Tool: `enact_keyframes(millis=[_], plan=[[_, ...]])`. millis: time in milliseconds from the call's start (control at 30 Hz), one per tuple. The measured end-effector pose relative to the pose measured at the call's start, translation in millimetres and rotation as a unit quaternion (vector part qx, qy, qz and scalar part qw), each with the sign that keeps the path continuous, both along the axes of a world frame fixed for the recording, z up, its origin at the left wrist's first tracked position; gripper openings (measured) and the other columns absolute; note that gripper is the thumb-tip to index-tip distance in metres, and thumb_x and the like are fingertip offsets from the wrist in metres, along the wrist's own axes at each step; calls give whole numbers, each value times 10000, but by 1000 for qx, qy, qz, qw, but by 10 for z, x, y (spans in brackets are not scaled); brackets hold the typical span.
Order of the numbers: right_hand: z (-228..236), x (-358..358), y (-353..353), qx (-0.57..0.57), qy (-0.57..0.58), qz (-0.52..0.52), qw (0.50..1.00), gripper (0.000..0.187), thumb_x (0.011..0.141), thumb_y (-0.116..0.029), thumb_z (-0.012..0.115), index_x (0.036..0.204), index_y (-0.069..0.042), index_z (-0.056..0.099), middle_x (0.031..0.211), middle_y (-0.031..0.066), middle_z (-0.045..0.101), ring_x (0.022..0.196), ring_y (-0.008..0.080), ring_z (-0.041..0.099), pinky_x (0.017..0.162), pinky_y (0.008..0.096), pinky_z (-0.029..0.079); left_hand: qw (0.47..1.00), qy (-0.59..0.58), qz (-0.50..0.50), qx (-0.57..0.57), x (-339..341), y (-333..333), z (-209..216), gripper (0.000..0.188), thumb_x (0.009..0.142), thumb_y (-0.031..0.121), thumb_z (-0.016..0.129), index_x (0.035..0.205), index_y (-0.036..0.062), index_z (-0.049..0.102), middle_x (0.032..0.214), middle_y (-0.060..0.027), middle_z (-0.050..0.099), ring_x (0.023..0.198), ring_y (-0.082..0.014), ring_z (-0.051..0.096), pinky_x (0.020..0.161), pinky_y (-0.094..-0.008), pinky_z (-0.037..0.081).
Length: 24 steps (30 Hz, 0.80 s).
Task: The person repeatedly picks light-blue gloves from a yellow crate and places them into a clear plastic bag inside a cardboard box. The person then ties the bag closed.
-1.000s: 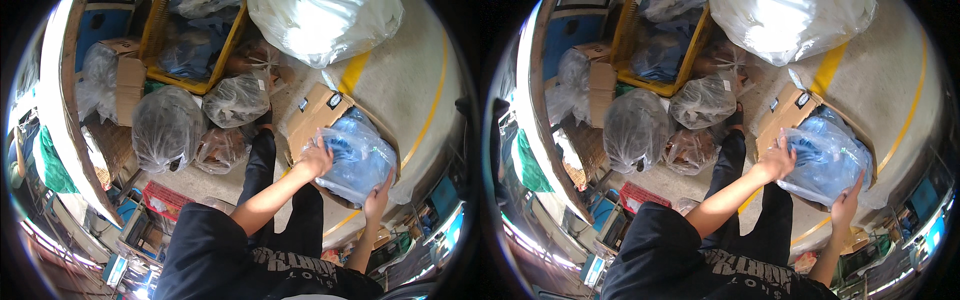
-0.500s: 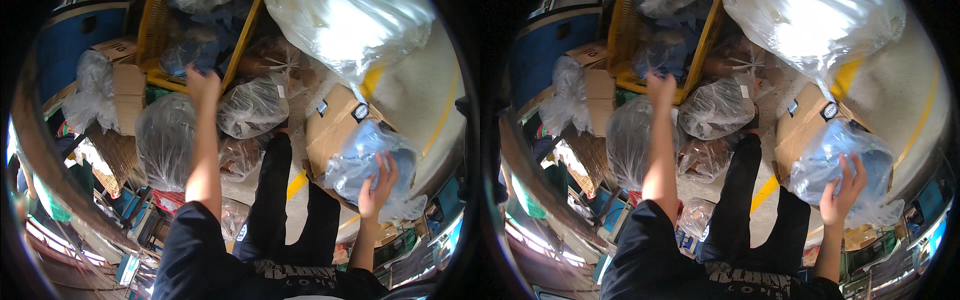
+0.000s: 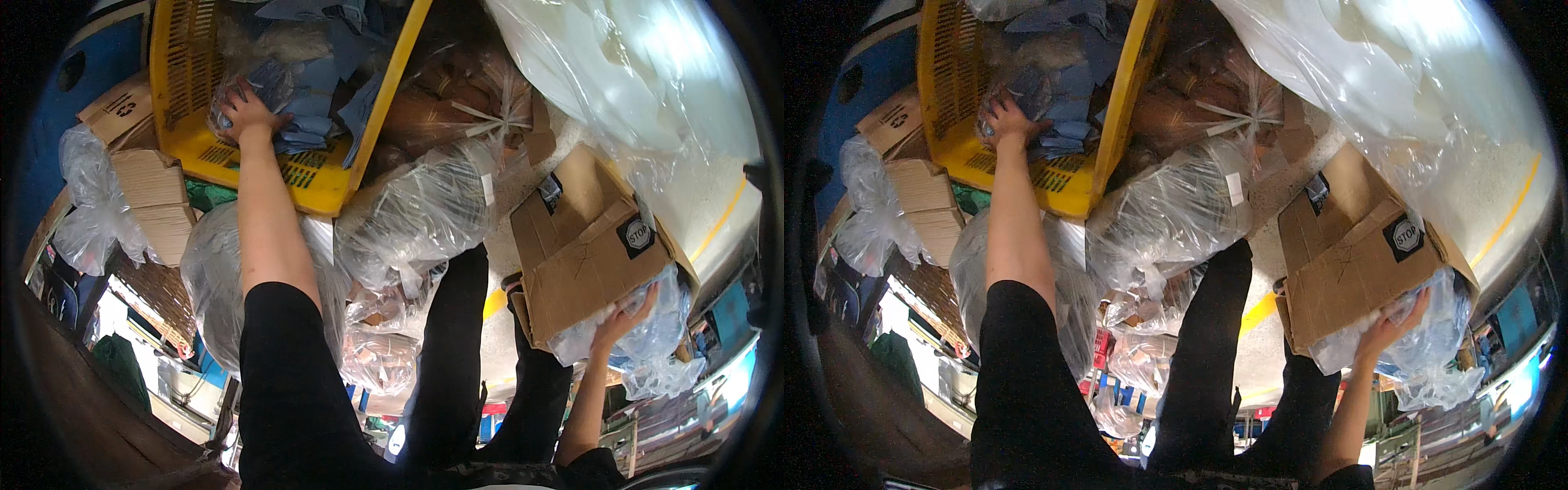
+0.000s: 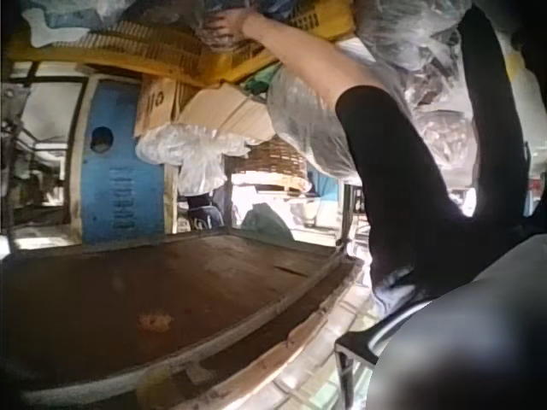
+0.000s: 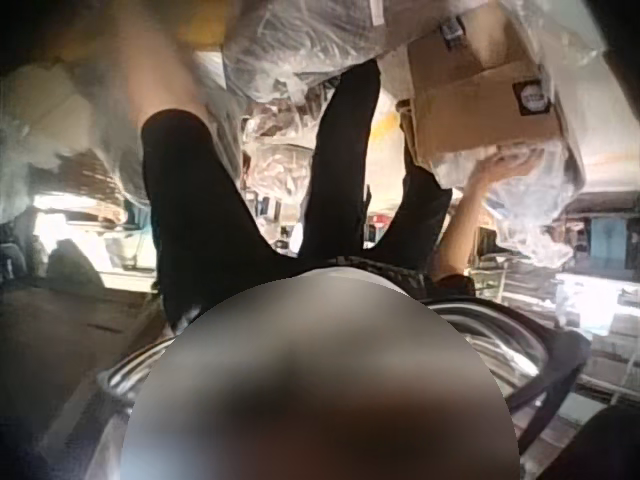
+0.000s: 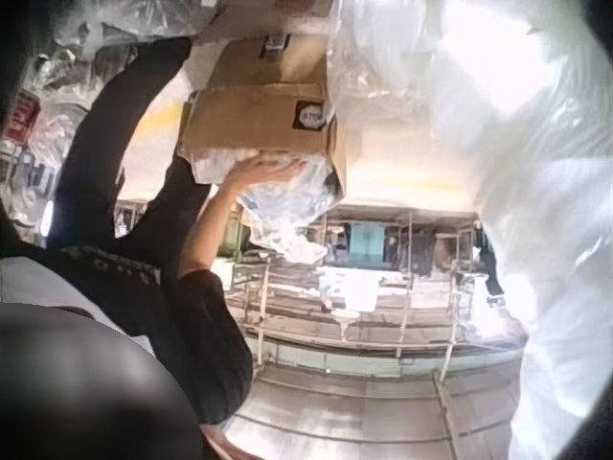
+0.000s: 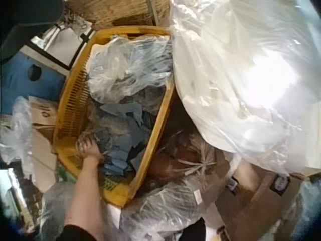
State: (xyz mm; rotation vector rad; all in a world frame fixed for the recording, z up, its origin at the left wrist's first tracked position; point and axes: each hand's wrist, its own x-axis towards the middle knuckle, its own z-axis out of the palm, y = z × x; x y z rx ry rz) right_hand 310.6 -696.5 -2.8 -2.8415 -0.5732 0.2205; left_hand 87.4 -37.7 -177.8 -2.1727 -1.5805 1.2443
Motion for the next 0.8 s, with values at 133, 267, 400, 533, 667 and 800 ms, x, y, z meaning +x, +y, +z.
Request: enact_keyframes(millis=[133, 267, 400, 533, 667, 800], plan=[[-384, -115, -245, 48, 107, 19, 993, 632, 964, -317, 566, 1516, -42, 424, 1567, 240, 387, 1433, 414, 368, 1193, 544, 232, 998, -20, -3, 57, 34, 63, 40, 1294, 690, 543, 886, 1632, 269, 42, 1605, -186, 312, 1424, -408, 394, 1012, -618, 468], [-637, -167, -428, 29, 131, 19, 991, 605, 971, -324, 555, 1488, -28, 453, 1546, 227, 419, 1424, 405, 380, 1185, 524, 259, 996, -63, 68, 19, -3, 161, 232, 1059, 756, 389, 862, 1591, 247, 225, 1344, -190, 623, 1199, -380, 639, 946, -502, 554], [-856, -158, -694, 6, 166, 27, 986, 582, 978, -332, 544, 1461, -15, 482, 1526, 215, 451, 1415, 396, 393, 1176, 504, 287, 993, -106, 30, 41, 34, 57, 519, 760, 808, 303, 800, 1464, 196, 432, 1181, -181, 711, 1097, -368, 691, 915, -474, 569], [-784, 106, -681, -21, 224, 43, 973, 563, 984, -339, 533, 1434, -1, 511, 1505, 202, 483, 1406, 387, 405, 1167, 485, 314, 988, -151, 3, 14, 233, -306, 1053, 492, 824, 245, 730, 1294, 146, 624, 1164, -184, 719, 1090, -371, 688, 903, -478, 563], [116, 637, -206, -208, 286, 150, 923, 491, 981, -246, 548, 1403, 6, 540, 1504, 218, 484, 1425, 391, 387, 1169, 469, 313, 972, -236, -9, 9, 427, -913, 1962, 327, 800, 128, 627, 1112, 99, 721, 1062, -209, 731, 1022, -402, 690, 856, -486, 551], [1350, 972, 356, -89, 423, 36, 901, 559, 986, -249, 590, 1463, 19, 475, 1529, 220, 463, 1396, 364, 444, 1156, 410, 344, 918, -380, 1, -110, 454, -1956, 3046, 256, 773, 113, 666, 1016, 54, 721, 950, -196, 735, 899, -417, 700, 787, -428, 540]])
